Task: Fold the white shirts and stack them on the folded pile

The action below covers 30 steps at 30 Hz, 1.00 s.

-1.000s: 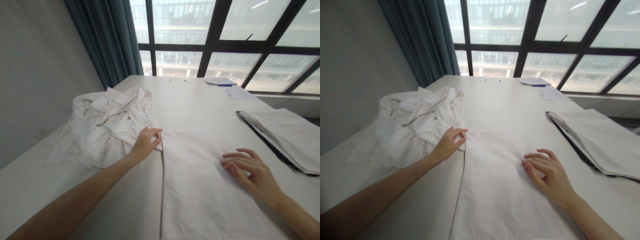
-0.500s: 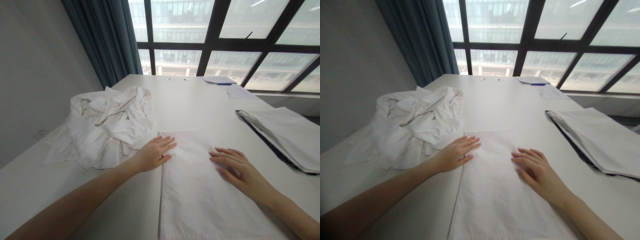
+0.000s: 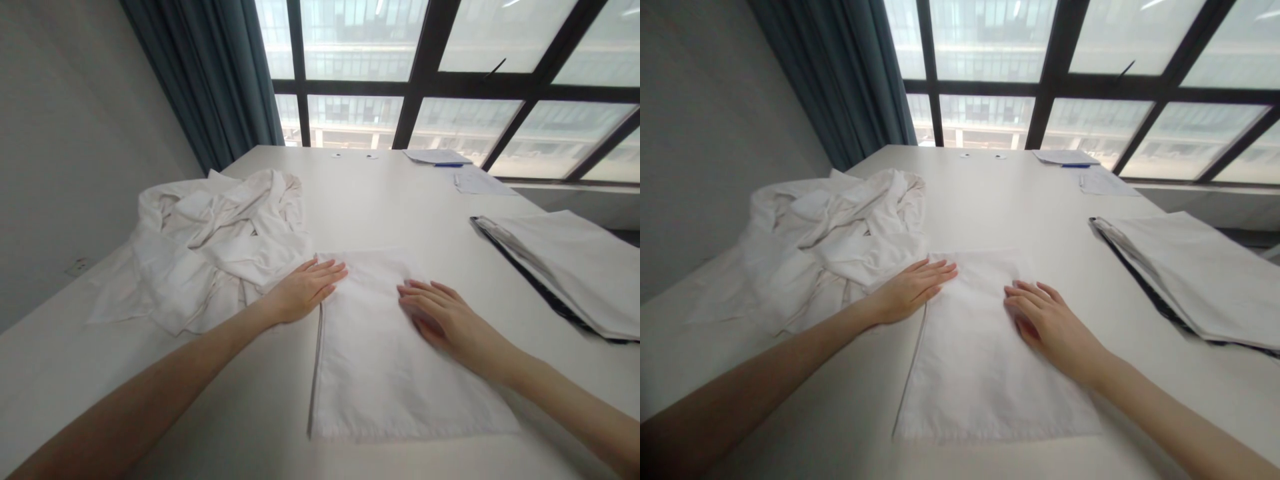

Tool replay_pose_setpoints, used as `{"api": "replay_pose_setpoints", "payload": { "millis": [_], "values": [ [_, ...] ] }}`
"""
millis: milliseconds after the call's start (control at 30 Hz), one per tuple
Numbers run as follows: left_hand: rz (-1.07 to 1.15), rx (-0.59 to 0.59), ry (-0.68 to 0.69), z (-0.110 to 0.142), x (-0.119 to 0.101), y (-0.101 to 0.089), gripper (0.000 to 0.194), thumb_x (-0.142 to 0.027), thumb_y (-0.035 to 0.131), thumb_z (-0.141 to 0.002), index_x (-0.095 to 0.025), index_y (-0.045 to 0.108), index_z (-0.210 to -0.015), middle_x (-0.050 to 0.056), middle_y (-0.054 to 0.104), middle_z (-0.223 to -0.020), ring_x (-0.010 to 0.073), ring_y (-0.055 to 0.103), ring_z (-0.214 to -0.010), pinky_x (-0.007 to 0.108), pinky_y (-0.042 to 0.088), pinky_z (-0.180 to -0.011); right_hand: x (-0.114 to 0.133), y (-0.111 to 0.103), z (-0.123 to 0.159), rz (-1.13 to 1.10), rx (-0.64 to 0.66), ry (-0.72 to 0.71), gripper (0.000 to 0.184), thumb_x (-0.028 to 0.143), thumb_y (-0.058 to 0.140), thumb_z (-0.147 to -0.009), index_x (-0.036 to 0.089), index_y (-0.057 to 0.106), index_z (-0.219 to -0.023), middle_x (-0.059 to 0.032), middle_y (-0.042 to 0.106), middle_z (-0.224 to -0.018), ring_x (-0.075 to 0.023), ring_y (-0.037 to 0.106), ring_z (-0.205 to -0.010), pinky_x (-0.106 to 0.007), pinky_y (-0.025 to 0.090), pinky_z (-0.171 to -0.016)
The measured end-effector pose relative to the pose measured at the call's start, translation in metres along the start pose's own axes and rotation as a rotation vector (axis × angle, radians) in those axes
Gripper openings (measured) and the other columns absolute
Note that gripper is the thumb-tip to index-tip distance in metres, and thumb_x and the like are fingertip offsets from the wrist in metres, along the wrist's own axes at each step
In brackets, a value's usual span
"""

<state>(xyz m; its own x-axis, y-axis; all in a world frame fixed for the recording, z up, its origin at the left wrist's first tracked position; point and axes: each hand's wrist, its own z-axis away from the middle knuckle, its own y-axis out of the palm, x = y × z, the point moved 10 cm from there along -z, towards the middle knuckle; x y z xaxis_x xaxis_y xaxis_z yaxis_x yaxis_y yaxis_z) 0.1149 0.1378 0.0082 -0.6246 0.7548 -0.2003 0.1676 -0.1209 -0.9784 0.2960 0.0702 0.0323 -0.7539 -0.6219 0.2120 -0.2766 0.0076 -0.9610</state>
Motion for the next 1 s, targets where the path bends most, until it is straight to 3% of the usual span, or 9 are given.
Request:
{"api": "replay_pose_setpoints", "payload": {
  "millis": [100, 233, 433, 533, 667, 867, 1000],
  "values": [
    [-0.024, -0.010, 0.016, 0.001, -0.002, 0.000, 0.046, -0.030, 0.023, -0.106, -0.023, 0.037, -0.150, 0.003, 0.037, -0.156, 0.0178, 0.029, -0.146, 0.041, 0.019, -0.120, 0.031, 0.007, -0.016, -0.067, 0.070, -0.116, 0.044, 0.013, 0.041, -0.094, 0.019, 0.051, -0.137, -0.0087, 0.054, -0.145, -0.0194, 0.044, -0.137, -0.048, 0.034, -0.115],
    [-0.065, -0.028, 0.034, 0.003, -0.004, 0.000, 0.047, -0.032, 0.023, -0.106, -0.022, 0.036, -0.150, 0.004, 0.036, -0.157, 0.0184, 0.029, -0.147, 0.041, 0.019, -0.120, 0.068, 0.027, -0.035, -0.111, 0.193, -0.218, 0.049, 0.025, 0.042, -0.099, 0.015, 0.042, -0.147, -0.0112, 0.040, -0.154, -0.0209, 0.034, -0.143, -0.046, 0.028, -0.118],
    [-0.107, -0.026, 0.048, 0.004, -0.005, 0.000, 0.047, -0.033, 0.024, -0.107, -0.020, 0.034, -0.151, 0.004, 0.034, -0.158, 0.0183, 0.027, -0.147, 0.039, 0.017, -0.120, 0.091, 0.043, -0.034, -0.135, 0.290, -0.301, 0.056, 0.034, 0.040, -0.101, 0.025, 0.028, -0.155, -0.0035, 0.024, -0.162, -0.0228, 0.018, -0.149, -0.050, 0.016, -0.121],
    [-0.106, -0.015, 0.047, 0.004, -0.005, 0.000, 0.048, -0.034, 0.025, -0.107, -0.020, 0.033, -0.151, 0.005, 0.033, -0.158, 0.0181, 0.026, -0.148, 0.039, 0.016, -0.121, 0.096, 0.042, -0.026, -0.151, 0.322, -0.342, 0.053, 0.032, 0.041, -0.101, 0.033, 0.032, -0.153, 0.0014, 0.024, -0.162, -0.0235, 0.018, -0.149, -0.051, 0.014, -0.121],
    [-0.094, -0.011, 0.034, 0.004, -0.004, 0.000, 0.049, -0.037, 0.026, -0.106, -0.021, 0.033, -0.152, 0.004, 0.033, -0.158, 0.0182, 0.026, -0.148, 0.040, 0.016, -0.121, 0.103, 0.035, -0.018, -0.207, 0.343, -0.365, 0.051, 0.035, 0.044, -0.100, 0.035, 0.036, -0.151, 0.0008, 0.026, -0.161, -0.0256, 0.019, -0.149, -0.054, 0.013, -0.120],
    [-0.085, -0.026, 0.028, 0.004, -0.005, -0.001, 0.049, -0.040, 0.026, -0.106, -0.024, 0.033, -0.151, 0.004, 0.034, -0.158, 0.0178, 0.027, -0.147, 0.039, 0.016, -0.120, 0.118, 0.031, -0.003, -0.332, 0.425, -0.321, 0.069, 0.060, 0.050, -0.092, 0.027, 0.037, -0.151, -0.0071, 0.029, -0.161, -0.0363, 0.013, -0.149, -0.063, 0.009, -0.118],
    [-0.089, -0.011, 0.010, 0.004, -0.004, -0.001, 0.049, -0.039, 0.026, -0.106, -0.022, 0.034, -0.151, 0.004, 0.034, -0.158, 0.0182, 0.027, -0.147, 0.040, 0.017, -0.121, 0.125, 0.026, 0.000, -0.331, 0.398, -0.298, 0.043, 0.041, 0.052, -0.095, 0.019, 0.054, -0.132, -0.0081, 0.039, -0.156, -0.0336, 0.018, -0.148, -0.058, 0.012, -0.120]
  ]
}}
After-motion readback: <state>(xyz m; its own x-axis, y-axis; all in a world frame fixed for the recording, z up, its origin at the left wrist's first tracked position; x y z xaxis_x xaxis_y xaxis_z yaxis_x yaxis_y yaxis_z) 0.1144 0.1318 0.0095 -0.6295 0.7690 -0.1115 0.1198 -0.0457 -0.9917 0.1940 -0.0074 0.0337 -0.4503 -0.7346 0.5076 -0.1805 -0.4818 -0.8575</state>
